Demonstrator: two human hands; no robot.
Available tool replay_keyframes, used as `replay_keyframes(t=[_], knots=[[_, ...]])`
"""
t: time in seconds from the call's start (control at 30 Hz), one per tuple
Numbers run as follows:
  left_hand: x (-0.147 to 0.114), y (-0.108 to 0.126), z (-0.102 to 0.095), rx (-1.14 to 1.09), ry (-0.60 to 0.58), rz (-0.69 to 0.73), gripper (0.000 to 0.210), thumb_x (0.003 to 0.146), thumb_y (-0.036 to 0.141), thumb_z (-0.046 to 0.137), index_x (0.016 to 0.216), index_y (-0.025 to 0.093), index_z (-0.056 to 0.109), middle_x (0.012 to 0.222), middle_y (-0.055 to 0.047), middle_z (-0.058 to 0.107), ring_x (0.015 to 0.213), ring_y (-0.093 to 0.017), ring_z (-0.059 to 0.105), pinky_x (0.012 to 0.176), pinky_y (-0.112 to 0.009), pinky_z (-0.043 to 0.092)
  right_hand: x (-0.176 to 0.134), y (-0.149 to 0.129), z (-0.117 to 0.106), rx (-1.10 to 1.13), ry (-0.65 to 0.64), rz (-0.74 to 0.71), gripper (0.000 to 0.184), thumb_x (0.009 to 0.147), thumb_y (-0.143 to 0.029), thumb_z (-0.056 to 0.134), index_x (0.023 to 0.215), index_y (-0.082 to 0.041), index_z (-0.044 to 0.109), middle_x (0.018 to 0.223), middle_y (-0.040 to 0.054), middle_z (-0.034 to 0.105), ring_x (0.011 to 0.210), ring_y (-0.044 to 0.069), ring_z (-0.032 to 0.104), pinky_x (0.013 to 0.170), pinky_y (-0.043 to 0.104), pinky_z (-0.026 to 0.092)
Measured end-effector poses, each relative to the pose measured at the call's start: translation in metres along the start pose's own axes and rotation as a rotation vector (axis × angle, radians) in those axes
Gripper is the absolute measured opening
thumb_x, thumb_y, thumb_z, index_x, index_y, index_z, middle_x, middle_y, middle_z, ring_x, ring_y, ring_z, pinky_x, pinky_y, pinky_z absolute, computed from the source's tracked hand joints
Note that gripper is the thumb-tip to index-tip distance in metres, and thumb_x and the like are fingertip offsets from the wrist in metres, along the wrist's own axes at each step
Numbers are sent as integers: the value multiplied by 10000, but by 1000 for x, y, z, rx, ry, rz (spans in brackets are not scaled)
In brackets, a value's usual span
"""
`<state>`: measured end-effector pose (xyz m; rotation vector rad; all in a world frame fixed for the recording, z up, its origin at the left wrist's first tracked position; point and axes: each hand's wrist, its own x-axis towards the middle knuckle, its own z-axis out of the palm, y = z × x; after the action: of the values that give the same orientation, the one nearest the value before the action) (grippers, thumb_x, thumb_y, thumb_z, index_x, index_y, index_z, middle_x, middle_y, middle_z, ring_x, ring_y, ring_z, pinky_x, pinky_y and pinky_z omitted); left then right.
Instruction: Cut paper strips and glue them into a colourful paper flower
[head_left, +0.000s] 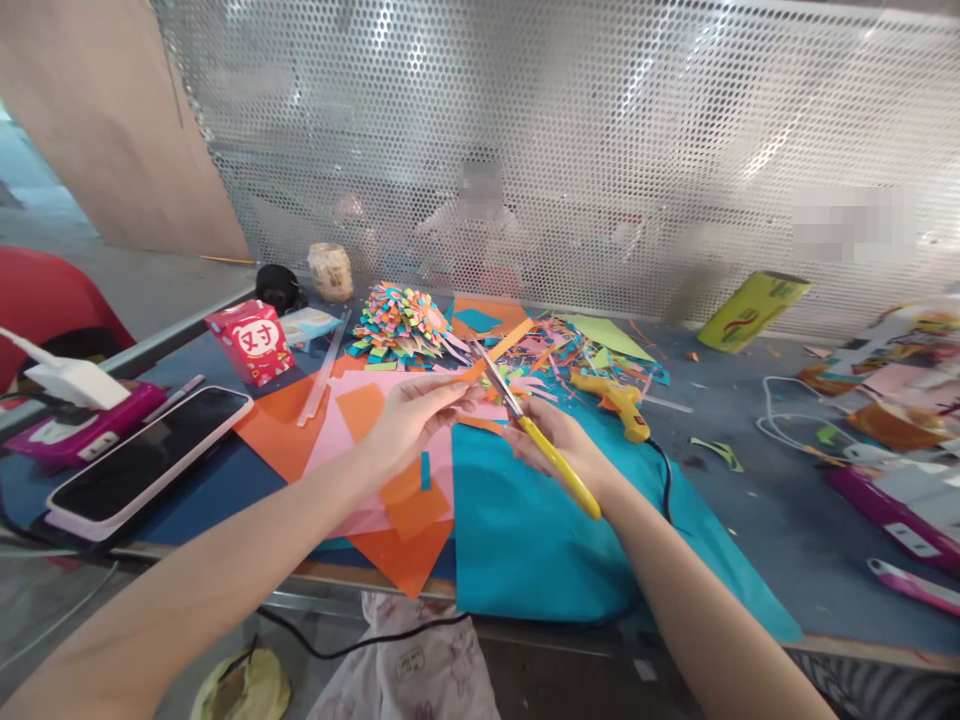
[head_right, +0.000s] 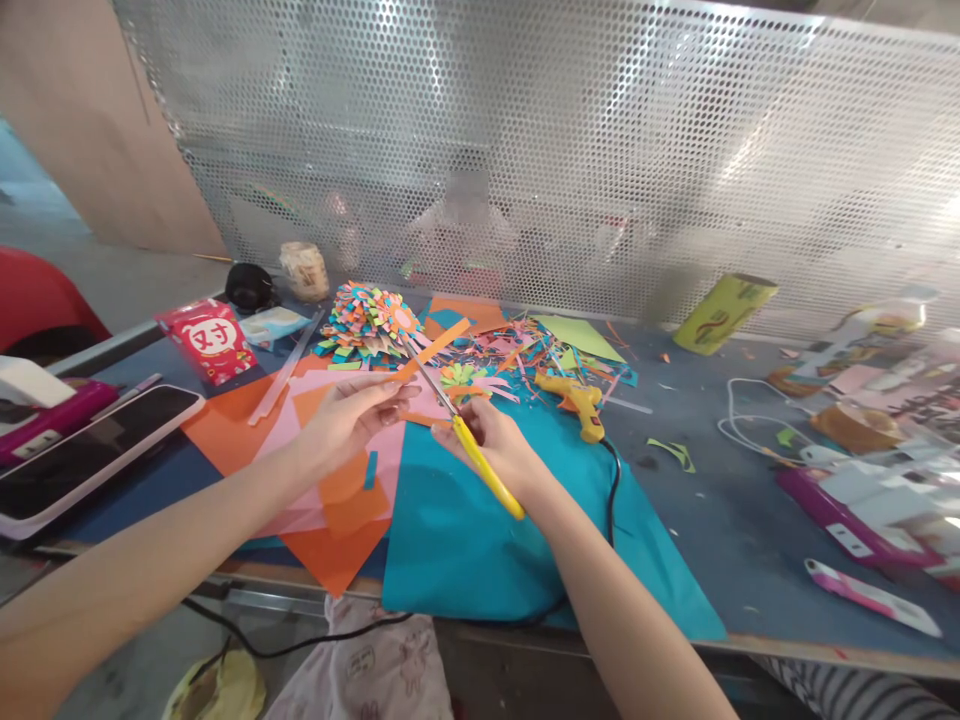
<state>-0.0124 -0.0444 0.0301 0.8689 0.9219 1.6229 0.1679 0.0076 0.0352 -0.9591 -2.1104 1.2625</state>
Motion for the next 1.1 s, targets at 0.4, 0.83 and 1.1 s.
replay_keyframes(t=[0.4,0.83,1.1], knots=[[22,25,-37,1439,40,212,449,687,241,576,1116,135,652,1153,-115,664,1090,-267,582,910,-349,439,8,7,-9,-79,205,-28,475,639,-639,634,710,-207,451,518,-50,462,421,75,363,401,220,247],[32,4,-46,1813,-496,420,358,850,270,523,1189,185,600,1121,-100,680,1034,-238,617,915,-360,419,13,12,-18,-386,431,0,411,673,-600,579,676,-214,440,604,-11,543,538,123,473,486,233,298],[34,-1,-43,1860,-500,517,306,830,161,488,1083,177,659,1055,-93,706,979,-230,643,873,-349,461,15,14,-17,-472,416,40,350,699,-544,584,738,-210,492,670,10,568,588,140,489,503,231,309]])
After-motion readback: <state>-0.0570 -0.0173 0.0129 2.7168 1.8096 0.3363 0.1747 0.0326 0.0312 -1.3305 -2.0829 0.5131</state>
